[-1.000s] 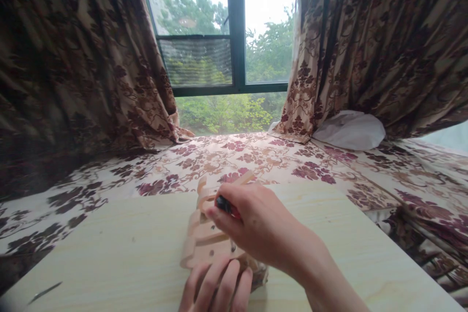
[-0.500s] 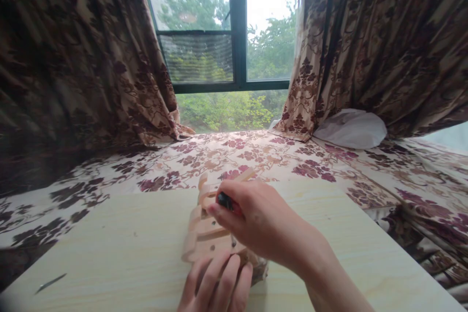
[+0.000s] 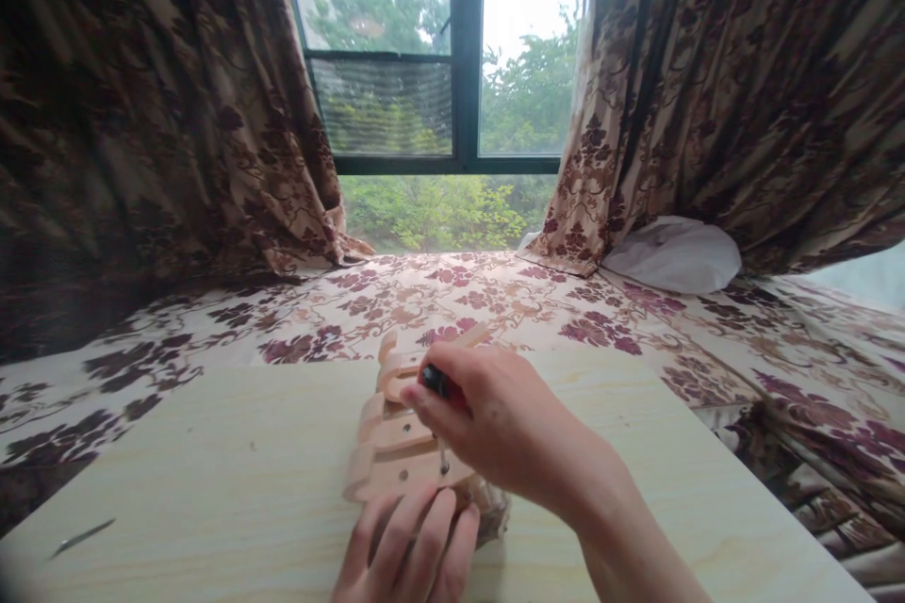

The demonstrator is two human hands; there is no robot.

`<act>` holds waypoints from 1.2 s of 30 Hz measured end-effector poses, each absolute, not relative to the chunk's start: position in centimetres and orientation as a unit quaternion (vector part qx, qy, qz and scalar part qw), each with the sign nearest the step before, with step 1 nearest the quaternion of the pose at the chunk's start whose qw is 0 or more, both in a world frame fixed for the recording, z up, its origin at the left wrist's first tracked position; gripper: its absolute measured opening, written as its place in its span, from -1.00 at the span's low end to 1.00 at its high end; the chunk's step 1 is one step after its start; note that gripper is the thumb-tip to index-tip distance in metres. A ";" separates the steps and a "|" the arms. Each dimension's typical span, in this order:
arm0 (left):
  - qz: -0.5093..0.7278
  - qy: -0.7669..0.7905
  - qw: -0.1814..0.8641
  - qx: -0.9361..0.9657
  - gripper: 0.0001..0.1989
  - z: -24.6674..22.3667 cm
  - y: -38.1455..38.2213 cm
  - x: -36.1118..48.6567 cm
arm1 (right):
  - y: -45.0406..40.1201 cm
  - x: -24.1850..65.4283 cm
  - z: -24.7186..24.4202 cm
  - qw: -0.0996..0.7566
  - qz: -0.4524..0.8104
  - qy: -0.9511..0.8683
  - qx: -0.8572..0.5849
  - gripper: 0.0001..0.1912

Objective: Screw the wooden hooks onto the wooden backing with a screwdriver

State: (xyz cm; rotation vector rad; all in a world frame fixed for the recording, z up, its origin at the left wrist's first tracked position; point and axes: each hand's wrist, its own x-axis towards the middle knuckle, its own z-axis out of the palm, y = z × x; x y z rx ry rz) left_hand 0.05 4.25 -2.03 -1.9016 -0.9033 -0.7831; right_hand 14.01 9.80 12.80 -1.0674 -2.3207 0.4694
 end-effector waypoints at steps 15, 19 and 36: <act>-0.307 -0.359 0.413 -0.778 -0.73 -2.0 3.7 0.2 | 10.0 14.1 12.6 0.292 0.165 -0.841 -0.424 -0.75; -0.316 -0.363 0.437 -0.760 -0.77 -2.0 4.1 0.3 | 9.3 14.4 12.9 0.261 0.185 -0.865 -0.386 -0.80; -0.336 -0.366 0.439 -0.749 -0.81 -1.9 4.3 0.6 | 9.5 13.5 12.4 0.272 0.136 -0.873 -0.382 -0.77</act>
